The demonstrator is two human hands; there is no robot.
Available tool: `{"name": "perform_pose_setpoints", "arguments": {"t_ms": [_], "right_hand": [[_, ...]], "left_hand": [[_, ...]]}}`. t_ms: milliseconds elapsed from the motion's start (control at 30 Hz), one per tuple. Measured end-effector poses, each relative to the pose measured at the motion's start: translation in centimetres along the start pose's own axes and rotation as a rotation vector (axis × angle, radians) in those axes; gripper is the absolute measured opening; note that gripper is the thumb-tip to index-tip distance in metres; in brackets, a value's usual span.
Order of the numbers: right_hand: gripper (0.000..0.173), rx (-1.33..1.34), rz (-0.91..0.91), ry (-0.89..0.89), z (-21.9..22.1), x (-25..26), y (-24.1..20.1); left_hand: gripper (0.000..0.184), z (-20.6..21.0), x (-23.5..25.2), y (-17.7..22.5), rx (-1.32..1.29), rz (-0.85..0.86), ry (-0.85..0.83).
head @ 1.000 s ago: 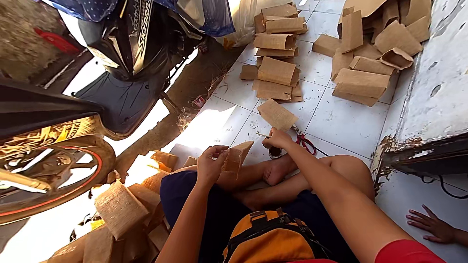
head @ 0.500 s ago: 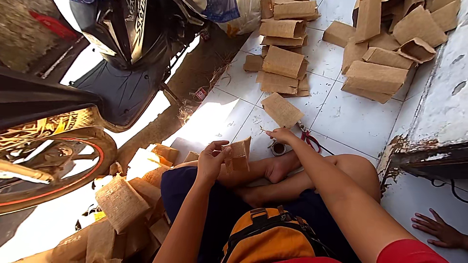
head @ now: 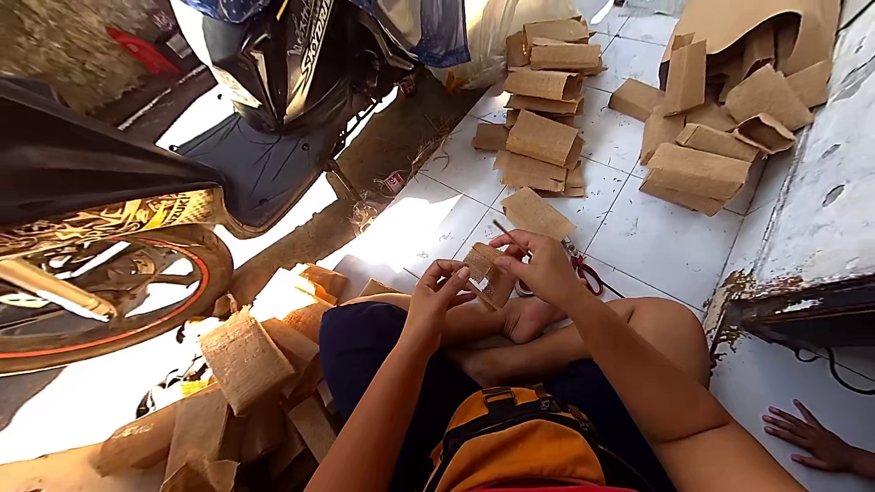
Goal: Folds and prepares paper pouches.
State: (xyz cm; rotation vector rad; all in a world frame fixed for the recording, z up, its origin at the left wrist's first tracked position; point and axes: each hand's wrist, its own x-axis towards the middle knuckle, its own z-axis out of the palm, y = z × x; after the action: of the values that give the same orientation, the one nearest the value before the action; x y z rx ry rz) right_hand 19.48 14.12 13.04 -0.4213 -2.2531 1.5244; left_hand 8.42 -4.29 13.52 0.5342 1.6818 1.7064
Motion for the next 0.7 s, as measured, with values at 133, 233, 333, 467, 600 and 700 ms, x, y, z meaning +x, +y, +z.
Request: {"name": "perform_pose_setpoints", "arguments": {"t_ms": [133, 233, 333, 467, 600, 700], "right_hand": [[0.038, 0.226, 0.028, -0.101, -2.1, -1.4, -1.8], [0.042, 0.481, 0.071, -0.215, -2.5, -2.4, -3.3], [0.037, 0.762, 0.209, -0.315, -2.4, -3.3, -4.2], [0.028, 0.839, 0.31, -0.24, -1.4, -4.9, -4.8], [0.038, 0.686, 0.151, -0.167, -2.2, -5.9, -4.9], [0.057, 0.627, 0.045, -0.227, -2.8, -6.5, -4.7]], "left_hand": [[0.097, -2.5, -1.4, -0.3, 0.481, 0.33, -0.195], [0.089, -2.0, -2.7, -0.5, 0.558, 0.57, -0.251], [0.07, -1.2, -4.2, 0.0, 0.618, 0.73, -0.267], [0.057, -1.2, -4.9, 0.6, 0.734, 0.822, -0.267], [0.047, -1.7, -5.3, 0.4, 0.706, 0.803, -0.225], [0.047, -1.8, -5.5, 0.3, 0.673, 0.825, -0.201]]}}
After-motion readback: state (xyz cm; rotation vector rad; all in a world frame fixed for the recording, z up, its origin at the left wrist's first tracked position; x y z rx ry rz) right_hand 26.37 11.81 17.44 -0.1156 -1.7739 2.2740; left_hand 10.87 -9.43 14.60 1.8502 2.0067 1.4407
